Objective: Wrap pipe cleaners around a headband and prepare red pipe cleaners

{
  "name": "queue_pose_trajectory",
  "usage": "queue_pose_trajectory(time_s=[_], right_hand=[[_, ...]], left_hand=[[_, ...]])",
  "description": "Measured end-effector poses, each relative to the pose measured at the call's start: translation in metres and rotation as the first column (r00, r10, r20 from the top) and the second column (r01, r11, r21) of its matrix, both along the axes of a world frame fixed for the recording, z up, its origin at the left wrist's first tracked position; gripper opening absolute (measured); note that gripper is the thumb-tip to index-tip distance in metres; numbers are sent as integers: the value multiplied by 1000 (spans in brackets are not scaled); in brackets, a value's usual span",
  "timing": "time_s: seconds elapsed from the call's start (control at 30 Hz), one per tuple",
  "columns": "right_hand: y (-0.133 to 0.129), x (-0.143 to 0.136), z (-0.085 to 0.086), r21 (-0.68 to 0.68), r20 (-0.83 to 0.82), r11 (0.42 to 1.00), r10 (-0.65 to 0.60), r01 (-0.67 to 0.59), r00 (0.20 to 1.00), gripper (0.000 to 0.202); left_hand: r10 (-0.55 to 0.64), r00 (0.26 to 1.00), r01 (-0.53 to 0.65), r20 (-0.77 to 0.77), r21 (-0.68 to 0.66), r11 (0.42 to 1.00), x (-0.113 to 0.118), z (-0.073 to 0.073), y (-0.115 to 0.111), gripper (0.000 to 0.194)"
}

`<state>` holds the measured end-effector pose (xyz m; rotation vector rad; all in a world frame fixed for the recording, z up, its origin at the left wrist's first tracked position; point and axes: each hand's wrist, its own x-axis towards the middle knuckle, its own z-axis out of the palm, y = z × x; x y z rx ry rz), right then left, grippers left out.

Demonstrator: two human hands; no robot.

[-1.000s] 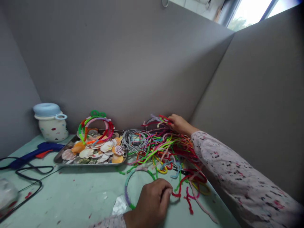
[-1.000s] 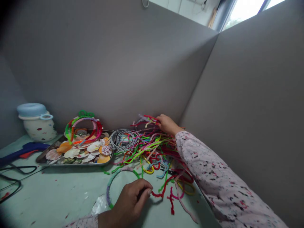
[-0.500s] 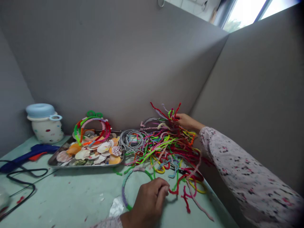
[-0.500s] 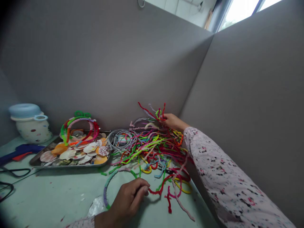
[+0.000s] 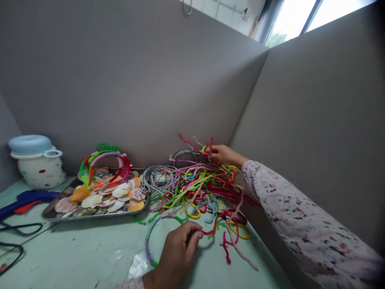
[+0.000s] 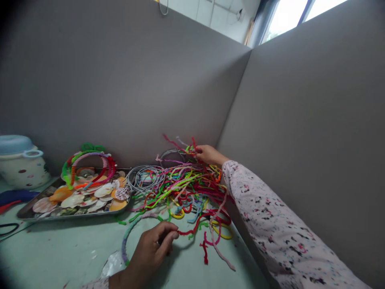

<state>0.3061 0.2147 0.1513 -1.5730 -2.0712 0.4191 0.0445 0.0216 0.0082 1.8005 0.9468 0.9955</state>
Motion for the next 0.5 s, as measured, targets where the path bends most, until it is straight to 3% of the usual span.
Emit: queue_pose_trajectory(time_s=[0.13, 0.23, 0.3, 0.4, 0.5], right_hand=[[-15, -11, -4, 98, 40, 995, -25, 21, 999, 44], [-42, -13, 0, 192, -89, 970, -133, 148, 987, 36], [-70, -16, -3, 142, -203, 969, -170, 201, 964, 31], [-119, -32, -23, -5, -261, 994, -106, 108, 959, 26], [-166, -60, -56, -62, -279, 997, 27, -46, 960, 24]], left_hand=[[1, 999, -1, 33, -4, 1000, 0, -1, 0, 24], [6, 998, -5, 57, -21, 1000, 0, -1, 0, 24], [21, 997, -17, 78, -59, 998, -1, 1, 1, 26], [51, 991, -35, 123, -123, 992, -1, 5, 4, 29], [94, 981, -68, 172, -147, 987, -1, 11, 8, 31]])
